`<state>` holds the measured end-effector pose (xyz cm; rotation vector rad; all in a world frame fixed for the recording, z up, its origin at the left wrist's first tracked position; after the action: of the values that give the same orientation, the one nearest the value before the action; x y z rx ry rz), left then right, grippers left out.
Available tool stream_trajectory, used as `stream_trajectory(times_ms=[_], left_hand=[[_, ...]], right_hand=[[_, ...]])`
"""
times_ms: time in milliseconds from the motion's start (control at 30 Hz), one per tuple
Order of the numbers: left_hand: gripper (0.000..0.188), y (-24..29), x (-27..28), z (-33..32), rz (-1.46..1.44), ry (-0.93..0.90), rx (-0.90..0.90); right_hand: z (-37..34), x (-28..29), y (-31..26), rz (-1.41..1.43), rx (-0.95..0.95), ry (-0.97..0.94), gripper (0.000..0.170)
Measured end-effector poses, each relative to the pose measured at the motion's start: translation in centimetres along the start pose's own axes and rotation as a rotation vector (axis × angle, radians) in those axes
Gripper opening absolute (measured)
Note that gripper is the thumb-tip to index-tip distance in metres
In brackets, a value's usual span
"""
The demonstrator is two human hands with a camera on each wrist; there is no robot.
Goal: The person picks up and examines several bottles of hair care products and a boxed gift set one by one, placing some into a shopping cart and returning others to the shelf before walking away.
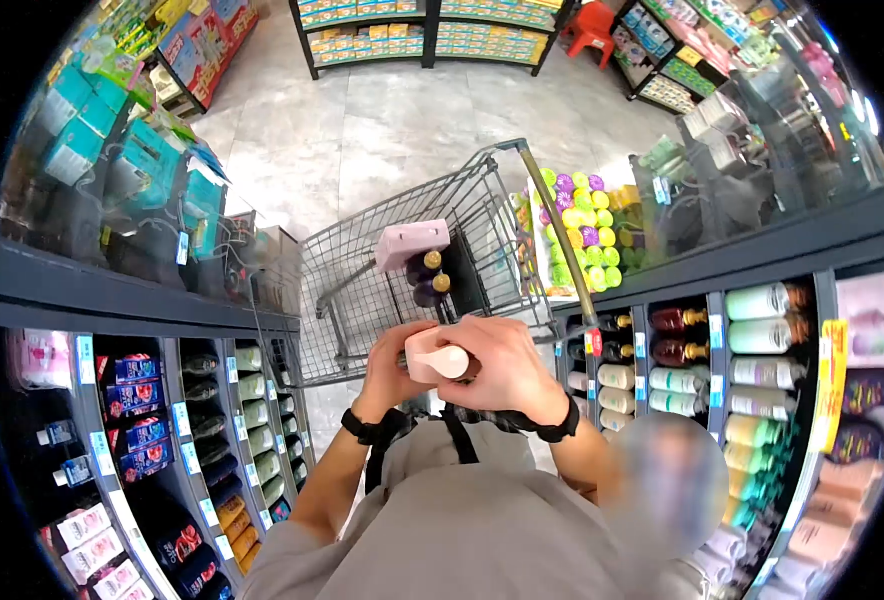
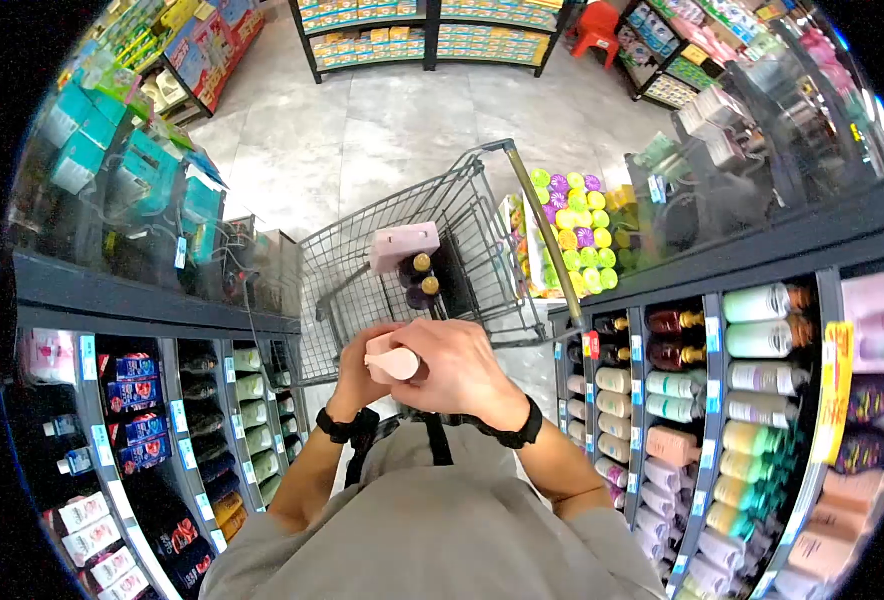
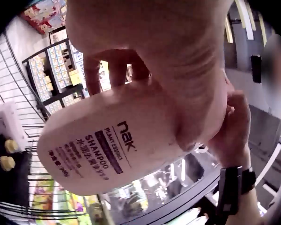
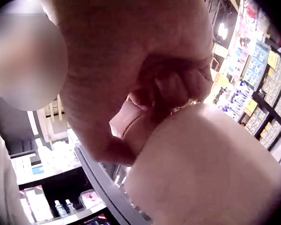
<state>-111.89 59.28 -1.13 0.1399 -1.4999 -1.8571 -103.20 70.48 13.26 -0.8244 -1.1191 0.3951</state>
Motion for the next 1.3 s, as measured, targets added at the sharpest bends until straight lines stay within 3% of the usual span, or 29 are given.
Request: stream_trajectory(times_ms=[67, 133, 200, 267, 367, 400, 467, 500, 633, 733, 900, 1033, 1100, 1300], left_hand=[[0.071, 2.5, 0.6, -1.1, -0.123, 0.048, -0.109], [0.073, 3.1, 0.8, -2.6, -0.214, 0.037, -0.054], [0.076, 4.7, 0.6, -3.3, -0.371, -0.003, 0.016], [0.075, 5.7, 0.0, -4.1, -0.429, -0.024, 0.02], [0.06, 6.7, -2.0, -5.1, -0.716, -0.02, 0.157], [0.06, 7.4, -2.6, -5.2, -0.724, -0.043, 0.149], [0.056, 8.0, -3.9, -5.3, -0.753, -0.039, 0.225], [0.049, 8.5, -4.6, -5.4, -0.742, -0.029, 0.214], [0.036, 11.7, -8.1, -5.2, -0.777, -0.124, 0.215], [0.036, 14.7, -12.1, -5.6, -0.75, -0.268, 0.167], [0.037, 20.2, -21.0, -8.0, -0.704, -0.518, 0.152], [0.04, 25.8, -29.5, -11.7, -0.749, -0.703, 0.125], [0.054, 28.6, -33.2, -14.0, -0.776, -0.79, 0.131], [0.065, 37.2, -40.6, -19.1, -0.845, -1.024, -0.04]], right_hand=[[-1.7, 0.6, -2.3, -0.022, -0.037, 0.03, 0.036], [-3.2, 1.1, -3.6, 0.007, 0.001, 0.113, 0.045], [-5.2, 2.0, -3.7, 0.026, -0.167, 0.284, 0.049], [-7.3, 3.0, -2.4, 0.074, -0.287, 0.32, 0.066], [-10.9, 2.7, 0.6, 0.184, -0.458, 0.286, 0.068], [-12.7, 1.8, 2.3, 0.244, -0.446, 0.318, 0.071], [-15.8, 0.1, 3.4, 0.572, -0.622, 0.212, 0.069], [-17.2, -0.1, 3.5, 0.512, -0.644, 0.19, 0.068], [-22.6, -0.6, 4.4, 0.835, -0.668, 0.208, 0.058], [-26.9, 1.1, 5.7, 0.884, -0.711, 0.316, 0.055], [-36.2, 5.3, 5.9, 1.032, -0.639, 0.65, 0.049], [-45.9, 9.4, 5.8, 1.035, -0.668, 0.876, 0.046], [-50.4, 11.5, 5.7, 1.031, -0.639, 0.978, 0.046], [-61.1, 17.2, 3.3, 0.91, -0.567, 1.276, 0.042]])
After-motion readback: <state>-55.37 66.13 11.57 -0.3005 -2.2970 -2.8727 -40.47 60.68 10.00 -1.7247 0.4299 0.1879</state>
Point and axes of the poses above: each hand's wrist, its own z-axis towards the middle knuckle, its own x-axis out of the back of the hand, y = z × x, the point moved 7 cm from there along z, towards the middle knuckle, and after that the axes turned 12 degrees about -x, right-handed, at the moved point
